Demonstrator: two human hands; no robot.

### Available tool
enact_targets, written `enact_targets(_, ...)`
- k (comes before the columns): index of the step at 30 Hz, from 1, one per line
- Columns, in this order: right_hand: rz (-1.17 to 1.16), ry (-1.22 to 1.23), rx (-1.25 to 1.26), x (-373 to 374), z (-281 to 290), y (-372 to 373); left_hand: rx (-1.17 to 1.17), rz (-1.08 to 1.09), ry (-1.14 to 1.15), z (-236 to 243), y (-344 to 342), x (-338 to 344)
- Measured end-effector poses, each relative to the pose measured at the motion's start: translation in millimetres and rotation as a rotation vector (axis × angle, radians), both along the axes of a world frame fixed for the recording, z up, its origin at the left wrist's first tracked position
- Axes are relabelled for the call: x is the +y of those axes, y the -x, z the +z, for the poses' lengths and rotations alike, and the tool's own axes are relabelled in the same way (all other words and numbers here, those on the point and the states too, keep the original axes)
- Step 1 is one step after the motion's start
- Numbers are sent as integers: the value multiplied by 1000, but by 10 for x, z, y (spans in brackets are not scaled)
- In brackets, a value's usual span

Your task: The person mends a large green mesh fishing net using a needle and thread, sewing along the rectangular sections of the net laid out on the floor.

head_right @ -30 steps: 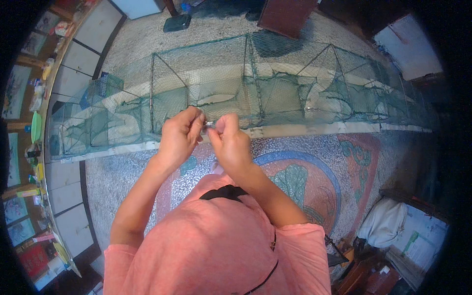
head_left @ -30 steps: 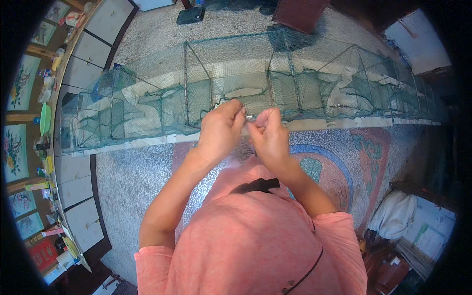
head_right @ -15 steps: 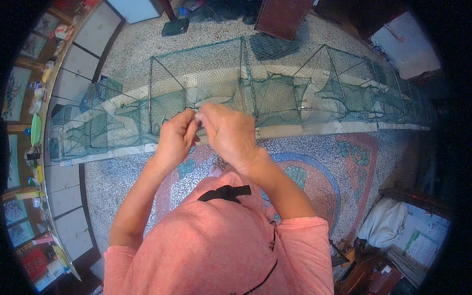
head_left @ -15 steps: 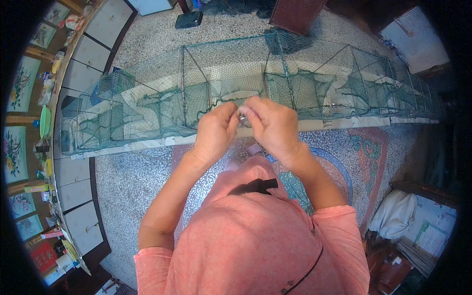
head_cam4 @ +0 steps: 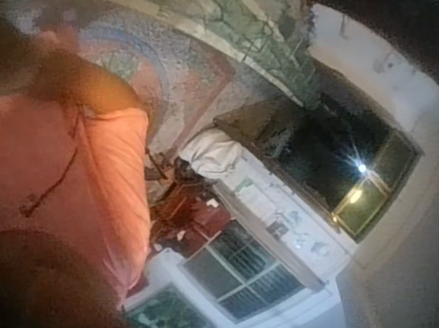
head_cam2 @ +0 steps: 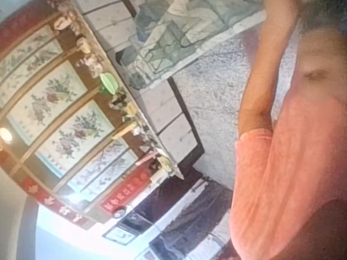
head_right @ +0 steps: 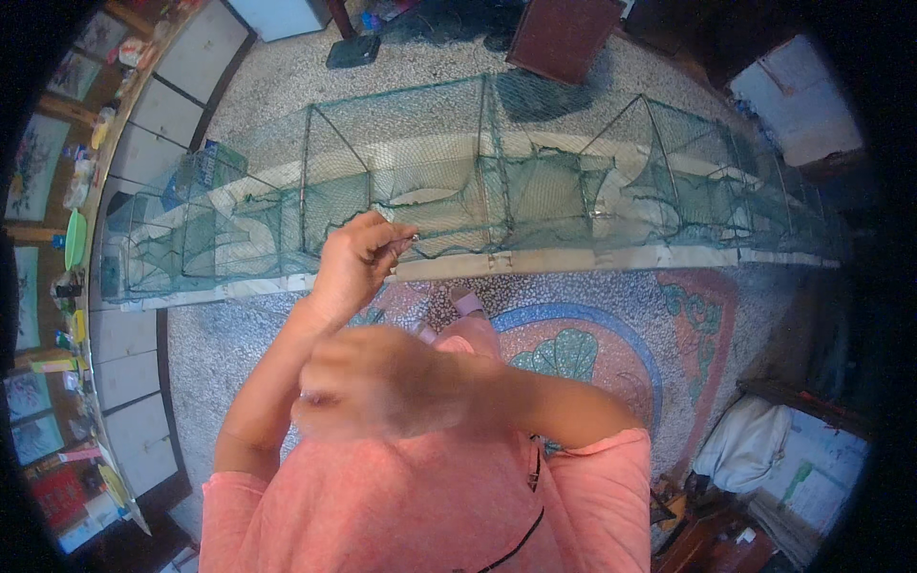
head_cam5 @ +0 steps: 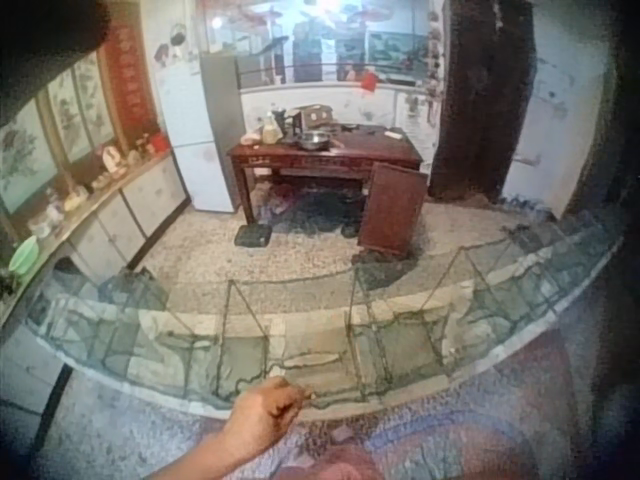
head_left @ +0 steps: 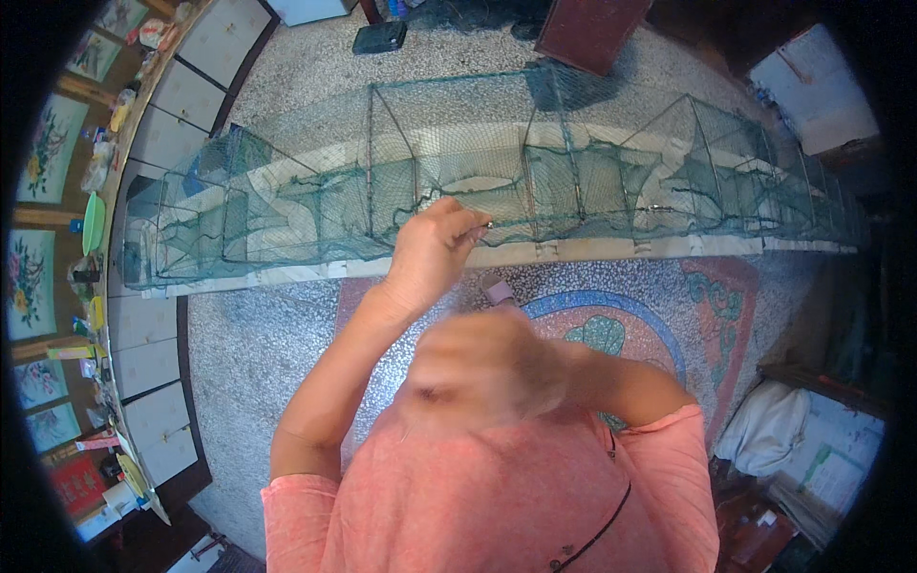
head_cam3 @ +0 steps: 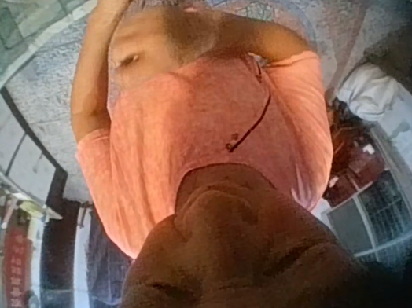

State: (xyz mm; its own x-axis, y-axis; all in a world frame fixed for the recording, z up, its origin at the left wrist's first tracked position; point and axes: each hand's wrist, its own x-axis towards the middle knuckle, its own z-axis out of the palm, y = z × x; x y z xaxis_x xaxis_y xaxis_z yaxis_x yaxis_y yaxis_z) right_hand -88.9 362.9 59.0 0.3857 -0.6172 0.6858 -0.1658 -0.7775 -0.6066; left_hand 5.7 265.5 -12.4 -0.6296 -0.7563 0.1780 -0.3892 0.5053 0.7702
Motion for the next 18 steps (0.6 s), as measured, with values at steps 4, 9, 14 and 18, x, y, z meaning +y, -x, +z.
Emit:
enact_targets(4,23,201,66,85,108,-94,1,-9,80,4,9,14)
enact_targets(9,51,-51,101,87,257,164,57,5,185,-88,-46,13)
enact_targets(14,-31,-405,-747,117,681,393,94,1,200,-154,-38,74)
enact_targets(18,-79,-332,-680,-46,912,345,68,-18,213,-141,-79,103)
